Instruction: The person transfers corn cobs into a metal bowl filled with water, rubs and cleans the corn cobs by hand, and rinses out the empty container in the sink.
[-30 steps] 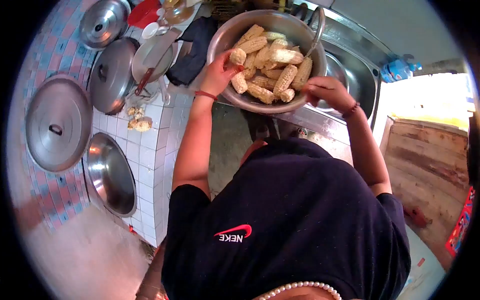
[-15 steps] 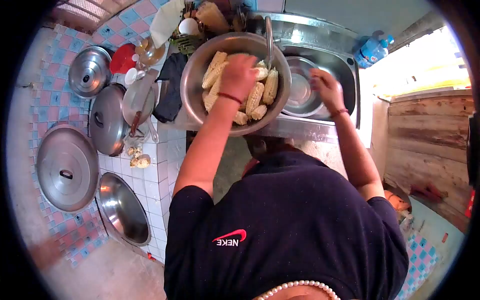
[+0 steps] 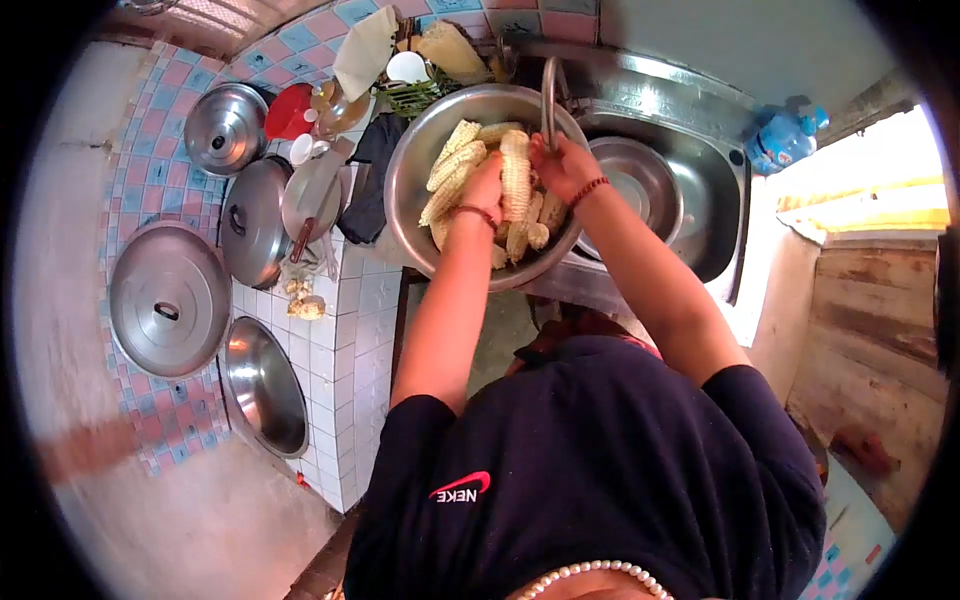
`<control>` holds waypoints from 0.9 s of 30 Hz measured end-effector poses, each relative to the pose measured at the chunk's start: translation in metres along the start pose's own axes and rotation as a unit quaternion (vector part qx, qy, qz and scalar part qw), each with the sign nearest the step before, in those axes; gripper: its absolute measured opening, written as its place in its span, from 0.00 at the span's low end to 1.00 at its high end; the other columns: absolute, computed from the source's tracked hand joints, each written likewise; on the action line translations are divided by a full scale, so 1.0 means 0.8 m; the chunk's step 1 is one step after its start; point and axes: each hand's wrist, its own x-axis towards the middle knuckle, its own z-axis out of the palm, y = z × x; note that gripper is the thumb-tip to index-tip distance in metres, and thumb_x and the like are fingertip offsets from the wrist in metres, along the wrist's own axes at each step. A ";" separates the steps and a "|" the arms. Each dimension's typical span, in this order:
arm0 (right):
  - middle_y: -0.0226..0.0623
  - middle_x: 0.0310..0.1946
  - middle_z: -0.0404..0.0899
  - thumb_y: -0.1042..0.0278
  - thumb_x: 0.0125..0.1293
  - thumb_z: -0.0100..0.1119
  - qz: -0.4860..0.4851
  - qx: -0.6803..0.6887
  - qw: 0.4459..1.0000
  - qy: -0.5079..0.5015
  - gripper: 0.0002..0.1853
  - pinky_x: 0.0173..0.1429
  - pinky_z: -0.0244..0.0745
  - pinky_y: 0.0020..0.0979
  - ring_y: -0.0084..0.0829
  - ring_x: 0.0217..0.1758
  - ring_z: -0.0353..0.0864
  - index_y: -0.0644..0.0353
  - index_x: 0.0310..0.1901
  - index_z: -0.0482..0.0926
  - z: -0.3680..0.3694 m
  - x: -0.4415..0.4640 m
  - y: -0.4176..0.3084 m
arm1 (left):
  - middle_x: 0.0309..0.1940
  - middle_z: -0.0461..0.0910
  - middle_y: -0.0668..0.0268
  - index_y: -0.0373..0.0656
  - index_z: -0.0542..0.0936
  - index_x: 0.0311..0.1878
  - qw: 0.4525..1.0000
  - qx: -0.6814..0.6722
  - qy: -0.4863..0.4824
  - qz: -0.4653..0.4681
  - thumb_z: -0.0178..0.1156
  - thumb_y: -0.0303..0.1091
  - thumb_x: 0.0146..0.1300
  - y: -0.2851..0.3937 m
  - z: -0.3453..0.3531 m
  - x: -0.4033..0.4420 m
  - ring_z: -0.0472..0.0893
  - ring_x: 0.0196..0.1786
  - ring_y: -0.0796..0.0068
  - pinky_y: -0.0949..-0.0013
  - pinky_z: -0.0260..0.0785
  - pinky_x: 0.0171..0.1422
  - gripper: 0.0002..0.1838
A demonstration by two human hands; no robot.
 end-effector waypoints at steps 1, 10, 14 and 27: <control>0.41 0.46 0.79 0.65 0.76 0.45 -0.040 -0.032 0.999 0.009 0.15 0.52 0.82 0.39 0.36 0.46 0.81 0.67 0.54 0.72 0.005 -0.012 -0.004 | 0.41 0.83 0.60 0.43 0.78 0.54 0.999 -0.048 -0.004 -0.005 0.49 0.45 0.75 -0.015 0.004 0.017 0.83 0.39 0.62 0.53 0.79 0.40 0.17; 0.43 0.61 0.76 0.72 0.71 0.48 -0.147 -0.516 0.842 -0.060 0.21 0.61 0.74 0.34 0.37 0.61 0.77 0.66 0.64 0.72 0.011 -0.146 -0.063 | 0.37 0.82 0.63 0.49 0.77 0.52 0.975 -0.204 -0.083 -0.017 0.46 0.57 0.74 -0.064 0.086 0.050 0.82 0.36 0.62 0.58 0.78 0.39 0.23; 0.52 0.62 0.73 0.72 0.65 0.54 -0.327 -0.677 0.654 -0.077 0.24 0.67 0.67 0.42 0.48 0.64 0.73 0.66 0.63 0.72 -0.015 -0.138 -0.031 | 0.32 0.82 0.60 0.47 0.77 0.48 0.962 -0.229 -0.082 -0.126 0.43 0.74 0.66 -0.053 0.102 0.034 0.81 0.30 0.58 0.56 0.77 0.35 0.36; 0.58 0.60 0.73 0.77 0.58 0.53 -0.379 -0.771 0.500 -0.107 0.31 0.63 0.67 0.49 0.58 0.60 0.73 0.68 0.65 0.65 -0.004 -0.105 -0.014 | 0.48 0.82 0.59 0.38 0.76 0.56 0.966 -0.141 -0.006 0.215 0.51 0.39 0.72 -0.089 0.097 0.024 0.81 0.52 0.59 0.60 0.74 0.56 0.18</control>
